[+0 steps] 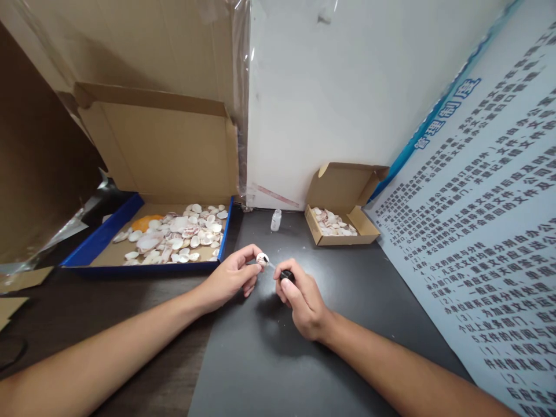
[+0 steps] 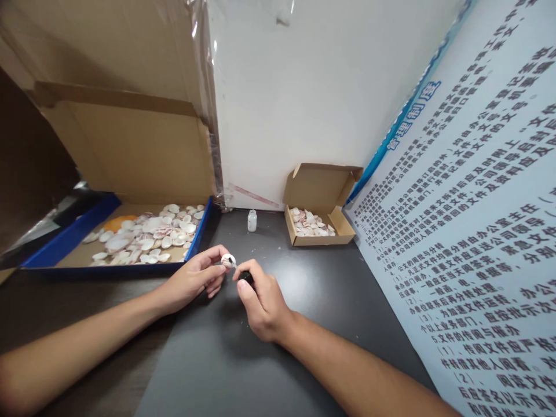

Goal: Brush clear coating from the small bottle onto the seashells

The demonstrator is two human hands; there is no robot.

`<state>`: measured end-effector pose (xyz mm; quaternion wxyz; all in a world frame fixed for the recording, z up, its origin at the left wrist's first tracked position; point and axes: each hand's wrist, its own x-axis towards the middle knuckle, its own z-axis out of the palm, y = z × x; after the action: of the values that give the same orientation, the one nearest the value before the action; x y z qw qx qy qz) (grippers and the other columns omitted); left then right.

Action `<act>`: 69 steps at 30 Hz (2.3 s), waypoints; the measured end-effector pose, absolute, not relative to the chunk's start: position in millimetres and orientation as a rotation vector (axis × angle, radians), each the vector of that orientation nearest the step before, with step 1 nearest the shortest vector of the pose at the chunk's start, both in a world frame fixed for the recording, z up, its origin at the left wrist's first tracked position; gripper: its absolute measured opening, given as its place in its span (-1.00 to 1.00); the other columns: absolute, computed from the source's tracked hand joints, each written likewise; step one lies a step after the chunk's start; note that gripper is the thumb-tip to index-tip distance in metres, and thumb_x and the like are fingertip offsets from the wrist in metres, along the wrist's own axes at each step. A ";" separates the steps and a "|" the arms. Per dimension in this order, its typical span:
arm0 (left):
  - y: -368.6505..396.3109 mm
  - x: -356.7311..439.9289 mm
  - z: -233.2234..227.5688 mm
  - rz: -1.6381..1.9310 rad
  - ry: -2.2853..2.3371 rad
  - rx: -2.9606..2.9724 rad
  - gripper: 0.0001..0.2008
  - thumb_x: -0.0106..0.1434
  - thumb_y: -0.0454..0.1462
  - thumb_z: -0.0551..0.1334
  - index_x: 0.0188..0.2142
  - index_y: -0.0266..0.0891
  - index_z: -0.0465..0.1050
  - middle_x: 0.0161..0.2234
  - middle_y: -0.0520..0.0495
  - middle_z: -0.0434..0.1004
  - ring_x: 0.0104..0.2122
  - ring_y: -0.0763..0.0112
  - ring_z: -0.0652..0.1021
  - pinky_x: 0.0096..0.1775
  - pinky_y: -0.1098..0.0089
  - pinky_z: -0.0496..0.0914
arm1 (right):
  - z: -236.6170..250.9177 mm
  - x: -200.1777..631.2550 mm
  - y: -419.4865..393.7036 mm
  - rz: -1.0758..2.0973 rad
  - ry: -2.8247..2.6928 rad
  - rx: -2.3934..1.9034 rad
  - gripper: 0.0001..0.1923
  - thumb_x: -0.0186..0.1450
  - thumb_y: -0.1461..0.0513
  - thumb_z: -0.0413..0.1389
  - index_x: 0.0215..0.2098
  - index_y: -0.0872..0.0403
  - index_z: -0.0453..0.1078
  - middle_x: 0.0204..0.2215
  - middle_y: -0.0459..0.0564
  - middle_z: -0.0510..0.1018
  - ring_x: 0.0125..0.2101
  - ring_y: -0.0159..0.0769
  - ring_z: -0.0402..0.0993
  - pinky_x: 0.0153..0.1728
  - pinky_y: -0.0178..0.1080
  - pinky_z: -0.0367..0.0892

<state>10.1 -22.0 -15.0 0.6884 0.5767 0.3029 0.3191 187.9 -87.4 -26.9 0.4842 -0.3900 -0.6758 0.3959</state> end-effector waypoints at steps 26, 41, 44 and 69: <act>-22.0 9.5 -11.4 0.679 0.667 1.209 -0.93 0.24 -0.28 0.16 -0.34 -0.23 0.26 -0.56 0.17 0.29 -0.71 0.65 0.28 -0.62 0.55 0.32 | -22.7 185.3 -90.4 0.824 -1.644 -1.023 -0.79 0.45 0.16 -0.13 -0.10 0.05 0.28 -0.53 -0.18 0.27 -0.57 -0.43 0.16 -0.49 -0.33 0.14; -21.7 10.1 -9.0 0.676 0.673 1.183 -0.90 0.26 -0.25 0.14 -0.36 -0.25 0.30 -0.55 0.11 0.33 -0.70 0.63 0.27 -0.61 0.54 0.27 | -24.9 185.1 -88.5 0.856 -1.543 -1.016 -0.79 0.45 0.12 -0.11 -0.12 0.04 0.27 -0.52 -0.18 0.20 -0.56 -0.43 0.12 -0.52 -0.34 0.11; -22.3 11.0 -7.9 0.690 0.675 1.170 -0.89 0.25 -0.25 0.15 -0.37 -0.25 0.29 -0.51 0.09 0.36 -0.70 0.64 0.27 -0.62 0.55 0.26 | -26.4 186.2 -90.2 0.916 -1.582 -0.946 -0.78 0.45 0.12 -0.12 -0.10 0.04 0.27 -0.54 -0.19 0.18 -0.57 -0.42 0.11 -0.52 -0.33 0.11; -22.6 10.7 -12.8 0.714 0.703 1.217 -0.84 0.22 -0.21 0.24 -0.33 -0.21 0.27 -0.63 0.21 0.19 -0.71 0.63 0.23 -0.63 0.57 0.27 | -28.0 186.0 -91.9 0.910 -1.616 -0.902 -0.77 0.45 0.13 -0.14 -0.14 0.04 0.28 -0.55 -0.18 0.21 -0.58 -0.41 0.12 -0.53 -0.32 0.11</act>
<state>10.7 -22.6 -12.8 0.7052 0.5474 0.3163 0.3211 186.0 -91.9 -28.0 0.5138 -0.3754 -0.6722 0.3786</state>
